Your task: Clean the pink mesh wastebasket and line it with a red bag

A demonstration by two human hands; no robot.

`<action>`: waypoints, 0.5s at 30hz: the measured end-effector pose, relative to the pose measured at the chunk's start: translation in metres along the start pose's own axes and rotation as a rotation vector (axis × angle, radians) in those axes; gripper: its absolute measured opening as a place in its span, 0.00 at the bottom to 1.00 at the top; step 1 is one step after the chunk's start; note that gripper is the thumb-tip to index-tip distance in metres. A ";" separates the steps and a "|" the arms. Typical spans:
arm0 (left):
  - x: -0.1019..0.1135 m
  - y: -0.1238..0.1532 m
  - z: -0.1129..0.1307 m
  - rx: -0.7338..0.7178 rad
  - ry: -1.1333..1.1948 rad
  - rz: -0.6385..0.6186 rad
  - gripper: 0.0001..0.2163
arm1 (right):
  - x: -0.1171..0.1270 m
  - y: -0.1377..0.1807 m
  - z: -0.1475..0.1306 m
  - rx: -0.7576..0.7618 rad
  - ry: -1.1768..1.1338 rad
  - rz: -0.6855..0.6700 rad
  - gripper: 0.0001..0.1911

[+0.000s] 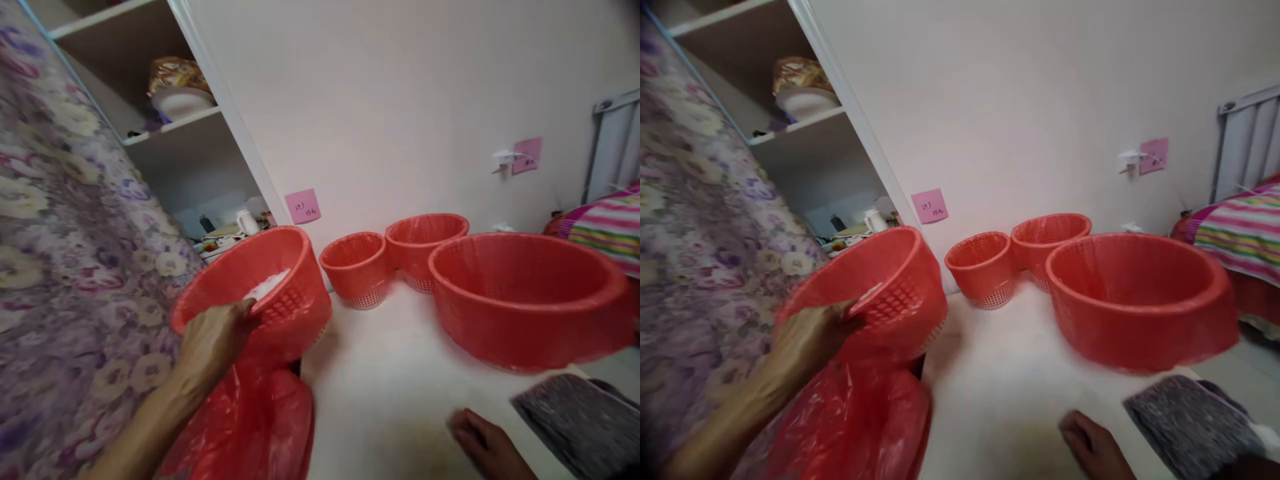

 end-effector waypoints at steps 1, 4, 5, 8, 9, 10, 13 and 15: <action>0.005 0.014 0.017 -0.032 0.021 -0.022 0.14 | 0.001 0.002 0.002 -0.012 -0.064 -0.001 0.17; 0.009 0.057 0.071 -0.137 0.133 -0.130 0.10 | 0.005 0.009 0.012 -0.101 -0.317 0.041 0.20; 0.009 0.070 0.088 -0.165 0.182 -0.166 0.10 | 0.006 0.013 0.014 -0.128 -0.408 0.052 0.21; 0.008 0.100 0.136 -0.264 0.325 -0.206 0.12 | 0.011 0.024 0.015 -0.180 -0.585 0.055 0.24; 0.008 0.107 0.150 -0.303 0.352 -0.212 0.12 | 0.014 0.028 0.013 -0.191 -0.601 0.049 0.25; 0.007 0.114 0.163 -0.344 0.371 -0.221 0.12 | 0.018 0.033 0.011 -0.200 -0.598 0.050 0.26; 0.002 0.130 0.193 -0.477 0.406 -0.267 0.09 | 0.033 0.048 0.005 -0.186 -0.552 0.076 0.26; -0.001 0.142 0.208 -0.568 0.444 -0.279 0.07 | 0.042 0.058 0.006 -0.164 -0.548 0.115 0.25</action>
Point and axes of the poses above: each hand's wrist, its own y-axis away from the middle knuckle, its own x-axis out of the back of the hand, z = x × y, the point moved 8 cm from there along -y, towards the middle knuckle, and after that the axes turned 1 degree about z, right-handed, at the moved point
